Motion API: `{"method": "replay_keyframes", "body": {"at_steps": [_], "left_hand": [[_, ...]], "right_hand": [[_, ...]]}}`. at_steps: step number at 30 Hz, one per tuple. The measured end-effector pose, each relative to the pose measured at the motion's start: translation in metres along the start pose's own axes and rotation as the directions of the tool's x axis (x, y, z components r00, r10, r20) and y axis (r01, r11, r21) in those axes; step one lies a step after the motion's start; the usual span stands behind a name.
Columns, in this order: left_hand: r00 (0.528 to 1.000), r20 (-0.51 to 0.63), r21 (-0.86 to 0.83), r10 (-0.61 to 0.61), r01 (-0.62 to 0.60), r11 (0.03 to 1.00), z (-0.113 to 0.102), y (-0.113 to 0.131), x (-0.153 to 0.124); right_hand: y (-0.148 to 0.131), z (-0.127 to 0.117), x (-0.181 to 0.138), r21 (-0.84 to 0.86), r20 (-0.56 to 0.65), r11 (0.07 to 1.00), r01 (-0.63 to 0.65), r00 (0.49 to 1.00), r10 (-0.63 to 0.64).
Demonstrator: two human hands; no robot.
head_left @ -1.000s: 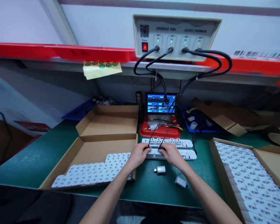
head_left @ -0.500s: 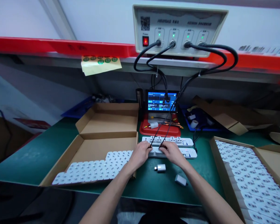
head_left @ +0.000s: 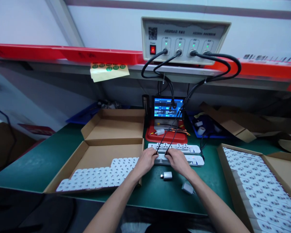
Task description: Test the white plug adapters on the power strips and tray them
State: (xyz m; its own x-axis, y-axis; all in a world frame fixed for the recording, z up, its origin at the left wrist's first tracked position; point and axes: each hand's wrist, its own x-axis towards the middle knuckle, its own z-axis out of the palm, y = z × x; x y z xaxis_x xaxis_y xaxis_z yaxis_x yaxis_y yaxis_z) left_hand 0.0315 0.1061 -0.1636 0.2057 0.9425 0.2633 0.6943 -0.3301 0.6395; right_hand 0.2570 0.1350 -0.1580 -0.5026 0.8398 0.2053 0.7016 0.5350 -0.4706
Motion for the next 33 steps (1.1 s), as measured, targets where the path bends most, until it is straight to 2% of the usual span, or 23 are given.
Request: {"method": "replay_keyframes", "body": {"at_steps": [5, 11, 15, 18, 20, 21, 22, 23, 25, 26, 28, 31, 33], "left_hand": [[1.0, -0.009, 0.006, -0.008, 0.008, 1.0, 0.001, -0.001, 0.0], [1.0, 0.004, 0.017, -0.012, 0.012, 1.0, 0.001, 0.002, 0.001], [1.0, 0.004, 0.057, -0.023, 0.023, 0.998, -0.003, 0.002, -0.001], [0.988, -0.156, 0.08, 0.003, 0.009, 0.997, -0.004, 0.006, -0.009], [0.951, -0.299, 0.131, 0.08, -0.042, 0.99, 0.003, 0.015, -0.015], [0.933, -0.329, 0.176, 0.144, -0.089, 0.98, 0.009, 0.023, -0.017], [0.924, -0.316, 0.23, 0.217, -0.147, 0.962, 0.018, 0.032, -0.018], [0.924, -0.257, 0.283, 0.283, -0.208, 0.936, 0.029, 0.043, -0.017], [0.938, -0.049, 0.366, 0.342, -0.302, 0.88, 0.053, 0.067, -0.008], [0.945, 0.058, 0.399, 0.321, -0.316, 0.861, 0.064, 0.078, -0.002], [0.955, 0.219, 0.445, 0.198, -0.278, 0.851, 0.081, 0.096, 0.014], [0.942, 0.336, 0.44, 0.02, -0.176, 0.881, 0.092, 0.107, 0.036], [0.931, 0.366, 0.409, -0.01, -0.151, 0.9, 0.092, 0.107, 0.044]], "right_hand": [[0.005, 0.007, -0.001, 0.037, -0.024, 0.999, -0.004, 1.0, 0.005], [0.002, 0.013, -0.001, -0.082, 0.001, 0.996, 0.034, 0.999, -0.034], [0.003, 0.004, -0.008, -0.077, -0.004, 0.997, 0.029, 1.0, -0.03], [0.021, -0.018, -0.025, -0.072, -0.067, 0.997, 0.013, 0.998, -0.018], [0.038, -0.035, -0.041, -0.124, -0.077, 0.992, -0.031, 0.997, 0.022], [0.046, -0.043, -0.048, -0.168, -0.053, 0.984, -0.058, 0.997, 0.049], [0.053, -0.049, -0.054, -0.215, -0.014, 0.973, -0.083, 0.997, 0.082], [0.059, -0.053, -0.059, -0.256, 0.025, 0.961, -0.108, 0.993, 0.118], [0.065, -0.056, -0.064, -0.302, 0.081, 0.941, -0.151, 0.98, 0.184], [0.067, -0.055, -0.065, -0.31, 0.097, 0.937, -0.163, 0.975, 0.202], [0.07, -0.052, -0.064, -0.304, 0.105, 0.939, -0.164, 0.973, 0.204], [0.077, -0.052, -0.067, -0.242, 0.037, 0.96, -0.144, 0.987, 0.158], [0.081, -0.061, -0.072, -0.153, -0.082, 0.98, -0.124, 0.99, 0.113]]}}
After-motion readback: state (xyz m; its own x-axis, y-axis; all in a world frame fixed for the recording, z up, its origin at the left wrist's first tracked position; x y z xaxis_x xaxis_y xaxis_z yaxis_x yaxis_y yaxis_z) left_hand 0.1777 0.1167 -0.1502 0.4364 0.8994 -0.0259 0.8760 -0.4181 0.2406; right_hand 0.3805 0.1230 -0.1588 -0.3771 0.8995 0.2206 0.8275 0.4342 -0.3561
